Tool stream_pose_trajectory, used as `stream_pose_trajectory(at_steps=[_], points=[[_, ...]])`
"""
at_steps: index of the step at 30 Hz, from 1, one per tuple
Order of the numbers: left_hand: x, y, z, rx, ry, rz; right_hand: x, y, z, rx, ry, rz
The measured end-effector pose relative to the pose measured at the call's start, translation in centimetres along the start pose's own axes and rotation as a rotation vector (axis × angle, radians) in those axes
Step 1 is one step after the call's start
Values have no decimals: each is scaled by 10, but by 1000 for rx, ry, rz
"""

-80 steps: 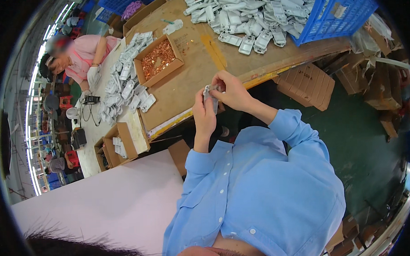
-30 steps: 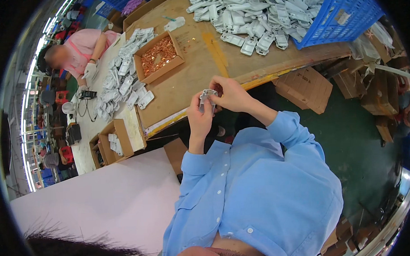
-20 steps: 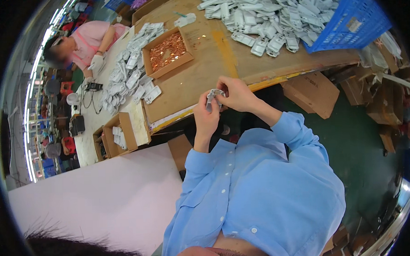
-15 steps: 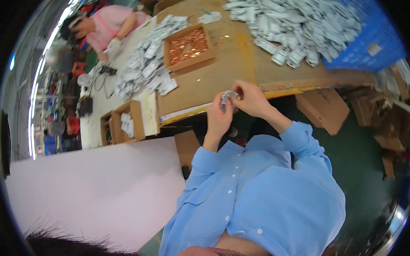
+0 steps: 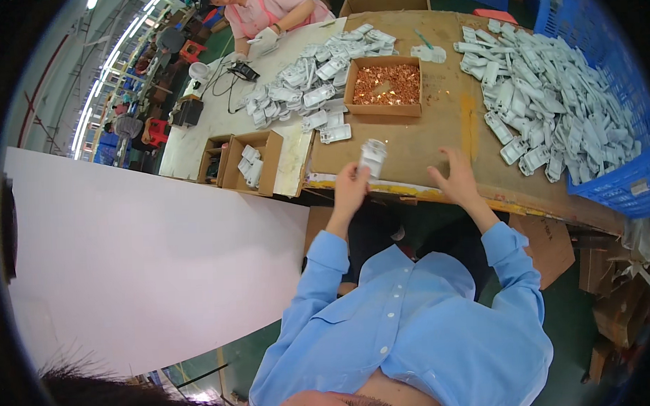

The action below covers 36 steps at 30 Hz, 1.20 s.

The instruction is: The recorder is assembling small electronic components by inserting small metal pieces into white plastic housings.

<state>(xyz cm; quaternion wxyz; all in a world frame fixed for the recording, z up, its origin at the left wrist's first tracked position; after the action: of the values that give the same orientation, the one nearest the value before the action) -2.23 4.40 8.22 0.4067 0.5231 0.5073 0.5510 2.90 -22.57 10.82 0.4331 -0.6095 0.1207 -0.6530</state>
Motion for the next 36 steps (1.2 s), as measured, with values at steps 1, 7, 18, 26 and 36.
stream_pose_trajectory(at_steps=[1, 7, 18, 26, 36], points=[[14, 2, 15, 41, 66, -51, 3, 15, -1, -2, 10, -6], [125, 32, 120, -51, 343, 0, 4, 61, -3, -131, 62, -430], [191, 37, 212, -186, 804, 680, 2, 62, 1, -201, -1, -455], [58, 26, 95, -553, 255, 1071, 6, 54, 5, -162, -21, -413], [6, 2, 32, -530, -141, 1067, 6, 50, 5, -136, -19, -405]])
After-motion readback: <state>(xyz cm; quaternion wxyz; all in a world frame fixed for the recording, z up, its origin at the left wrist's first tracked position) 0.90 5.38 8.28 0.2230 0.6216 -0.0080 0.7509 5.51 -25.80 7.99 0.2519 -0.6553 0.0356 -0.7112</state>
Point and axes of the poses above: each hand's wrist, its own z-axis towards the middle knuckle, its own x-axis out of the back of the hand, y = z × x, the point moved 6 cm from there along z, towards the middle knuckle, and after that the axes turned 8 degrees about -y, right-handed, at the moved point
